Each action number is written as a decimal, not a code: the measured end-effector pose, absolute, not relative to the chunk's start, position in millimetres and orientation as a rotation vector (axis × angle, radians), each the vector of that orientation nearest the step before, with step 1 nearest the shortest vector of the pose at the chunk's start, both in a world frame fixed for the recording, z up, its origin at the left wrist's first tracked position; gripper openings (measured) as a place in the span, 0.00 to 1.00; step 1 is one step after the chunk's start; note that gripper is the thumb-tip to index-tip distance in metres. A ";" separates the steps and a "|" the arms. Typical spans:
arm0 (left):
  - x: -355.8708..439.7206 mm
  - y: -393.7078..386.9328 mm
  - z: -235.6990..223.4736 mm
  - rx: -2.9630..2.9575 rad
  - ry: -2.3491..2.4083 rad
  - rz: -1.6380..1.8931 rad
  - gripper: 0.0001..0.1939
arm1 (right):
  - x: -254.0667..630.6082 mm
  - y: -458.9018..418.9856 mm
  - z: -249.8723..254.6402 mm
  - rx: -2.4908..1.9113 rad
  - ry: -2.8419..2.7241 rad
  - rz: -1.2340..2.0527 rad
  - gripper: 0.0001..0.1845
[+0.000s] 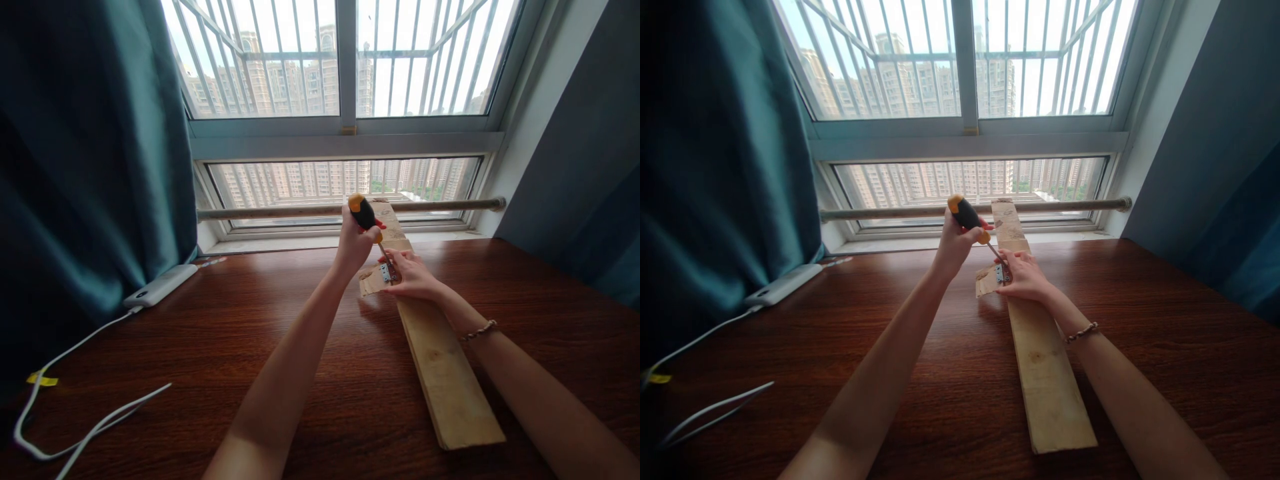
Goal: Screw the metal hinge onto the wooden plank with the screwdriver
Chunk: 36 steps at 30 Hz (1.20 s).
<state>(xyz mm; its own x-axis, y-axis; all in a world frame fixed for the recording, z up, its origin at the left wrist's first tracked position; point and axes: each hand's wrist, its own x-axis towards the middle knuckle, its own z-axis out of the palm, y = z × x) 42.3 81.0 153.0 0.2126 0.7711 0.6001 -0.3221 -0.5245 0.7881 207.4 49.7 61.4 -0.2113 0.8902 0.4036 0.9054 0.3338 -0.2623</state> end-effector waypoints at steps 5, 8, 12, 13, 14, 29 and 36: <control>27.3 78.3 166.3 1.458 0.537 1.568 0.16 | 209.3 50.9 58.7 -1.574 -2.115 -0.037 0.46; 22.8 79.6 168.6 1.440 0.596 1.605 0.16 | 210.1 51.6 57.5 -1.569 -2.112 -0.035 0.46; 28.6 83.6 161.9 1.422 0.614 1.569 0.16 | 209.4 51.0 58.6 -1.567 -2.104 -0.029 0.46; 30.9 84.6 159.7 1.420 0.618 1.553 0.16 | 209.0 50.6 59.2 -1.566 -2.102 -0.028 0.45; 32.9 85.6 157.7 1.420 0.624 1.542 0.16 | 208.6 50.2 59.8 -1.564 -2.101 -0.026 0.45; 34.2 92.6 152.1 1.442 0.675 1.605 0.16 | 208.5 50.6 60.0 -1.538 -2.100 -0.037 0.44; 35.7 93.1 149.9 1.457 0.672 1.607 0.17 | 207.6 49.7 61.1 -1.538 -2.094 -0.028 0.44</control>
<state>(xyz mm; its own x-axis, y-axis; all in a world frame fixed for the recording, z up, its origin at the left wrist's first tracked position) 35.7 93.1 149.9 0.0327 0.8536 0.5199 -0.2292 -0.5000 0.8352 207.6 49.7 61.1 -0.2062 0.8797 0.4285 0.8909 0.3498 -0.2896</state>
